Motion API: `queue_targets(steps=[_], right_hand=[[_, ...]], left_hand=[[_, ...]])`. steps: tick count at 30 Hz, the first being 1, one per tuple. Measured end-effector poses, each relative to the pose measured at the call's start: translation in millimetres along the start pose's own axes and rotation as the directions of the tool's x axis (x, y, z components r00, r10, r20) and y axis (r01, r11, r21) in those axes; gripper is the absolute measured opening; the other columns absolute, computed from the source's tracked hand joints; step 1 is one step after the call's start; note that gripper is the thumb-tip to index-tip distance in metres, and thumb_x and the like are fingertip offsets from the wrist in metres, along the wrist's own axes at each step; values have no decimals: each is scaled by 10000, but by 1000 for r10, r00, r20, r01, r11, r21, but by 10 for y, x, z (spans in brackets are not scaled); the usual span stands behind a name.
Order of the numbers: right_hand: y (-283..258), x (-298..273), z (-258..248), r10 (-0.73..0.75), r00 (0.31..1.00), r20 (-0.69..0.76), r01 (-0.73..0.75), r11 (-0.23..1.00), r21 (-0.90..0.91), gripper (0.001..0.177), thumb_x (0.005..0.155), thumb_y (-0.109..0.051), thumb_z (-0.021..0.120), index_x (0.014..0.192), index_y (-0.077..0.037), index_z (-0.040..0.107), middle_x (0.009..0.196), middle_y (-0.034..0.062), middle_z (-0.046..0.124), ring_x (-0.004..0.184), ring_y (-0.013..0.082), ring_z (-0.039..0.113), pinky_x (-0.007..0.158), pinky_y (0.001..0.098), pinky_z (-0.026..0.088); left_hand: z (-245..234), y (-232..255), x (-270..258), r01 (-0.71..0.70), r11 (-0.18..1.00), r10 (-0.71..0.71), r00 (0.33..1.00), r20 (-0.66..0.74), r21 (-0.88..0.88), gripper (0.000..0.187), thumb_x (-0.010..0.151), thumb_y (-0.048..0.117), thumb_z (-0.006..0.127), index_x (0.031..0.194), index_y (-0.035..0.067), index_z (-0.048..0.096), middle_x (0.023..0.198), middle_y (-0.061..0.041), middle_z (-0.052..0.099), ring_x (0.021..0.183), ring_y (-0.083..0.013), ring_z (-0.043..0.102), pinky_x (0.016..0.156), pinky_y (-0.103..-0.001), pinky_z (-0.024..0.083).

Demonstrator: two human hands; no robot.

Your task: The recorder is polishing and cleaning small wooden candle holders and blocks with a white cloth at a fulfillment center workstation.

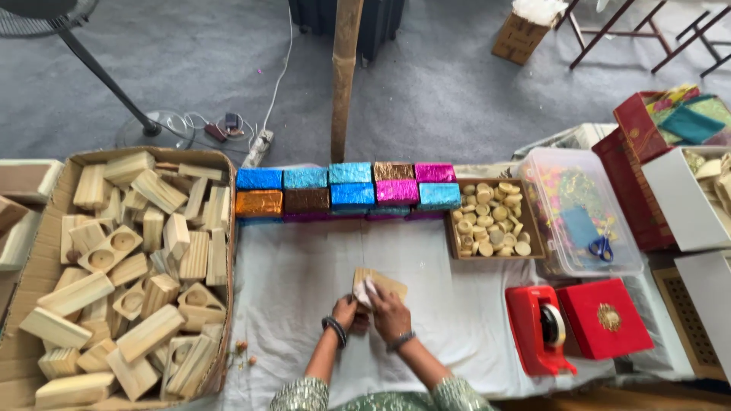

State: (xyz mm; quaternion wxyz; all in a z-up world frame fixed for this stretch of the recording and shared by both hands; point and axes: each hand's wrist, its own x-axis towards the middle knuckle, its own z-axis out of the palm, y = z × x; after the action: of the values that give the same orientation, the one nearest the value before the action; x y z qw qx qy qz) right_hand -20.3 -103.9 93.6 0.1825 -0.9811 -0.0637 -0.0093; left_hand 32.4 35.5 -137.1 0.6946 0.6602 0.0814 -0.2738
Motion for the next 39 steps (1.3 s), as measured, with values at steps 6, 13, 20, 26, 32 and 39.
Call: queue_targets(steps=[6, 13, 20, 26, 32, 39], right_hand=[[248, 627, 151, 144, 989, 24, -145, 989, 37, 380, 907, -254, 657, 1281, -187, 661, 1394, 73, 600, 1117, 350, 625, 872, 453, 559], [278, -47, 432, 168, 982, -89, -145, 965, 218, 506, 881, -129, 633, 1386, -172, 613, 1288, 123, 637, 1052, 358, 655, 845, 457, 562], [217, -639, 97, 191, 964, -184, -119, 932, 341, 534, 841, -80, 679, 1363, -184, 634, 1278, 116, 629, 1039, 335, 685, 819, 423, 585], [112, -309, -317, 159, 948, -276, -129, 984, 126, 539, 768, -46, 689, 1291, -177, 683, 1319, 47, 620, 1075, 297, 652, 813, 401, 581], [133, 9, -449, 244, 950, -194, -231, 969, 86, 434, 775, -121, 743, 1203, -191, 730, 1259, 13, 631, 983, 279, 642, 771, 405, 566], [326, 130, -155, 298, 944, -144, -291, 954, 68, 378, 812, -157, 722, 1189, -180, 718, 1257, 24, 628, 1020, 273, 650, 805, 416, 570]], left_hand=[[100, 521, -528, 280, 941, -280, 959, 28, -191, 534, 972, 509, 617, 1184, 20, 575, 844, -182, 703, 637, -341, 702, 495, -463, 610], [168, 605, -532, 299, 883, -317, 948, 11, -361, 525, 961, 530, 616, 1156, 43, 606, 851, -141, 732, 633, -285, 743, 528, -423, 651], [187, 617, -569, 142, 776, -210, 977, -39, -615, 420, 989, 470, 625, 1166, 90, 649, 783, -92, 712, 551, -208, 674, 460, -331, 575], [294, 872, -825, 101, 836, -139, 990, -30, -540, 440, 984, 460, 623, 1171, 63, 650, 787, -86, 717, 558, -186, 694, 487, -309, 595], [267, 1226, -1049, 126, 895, -123, 992, 35, -428, 466, 963, 452, 632, 1217, 62, 654, 805, -90, 736, 554, -179, 705, 495, -291, 597], [180, 1178, -1074, 82, 937, -52, 994, 98, -340, 498, 977, 426, 632, 1262, 19, 662, 799, -75, 733, 553, -141, 694, 482, -267, 586]])
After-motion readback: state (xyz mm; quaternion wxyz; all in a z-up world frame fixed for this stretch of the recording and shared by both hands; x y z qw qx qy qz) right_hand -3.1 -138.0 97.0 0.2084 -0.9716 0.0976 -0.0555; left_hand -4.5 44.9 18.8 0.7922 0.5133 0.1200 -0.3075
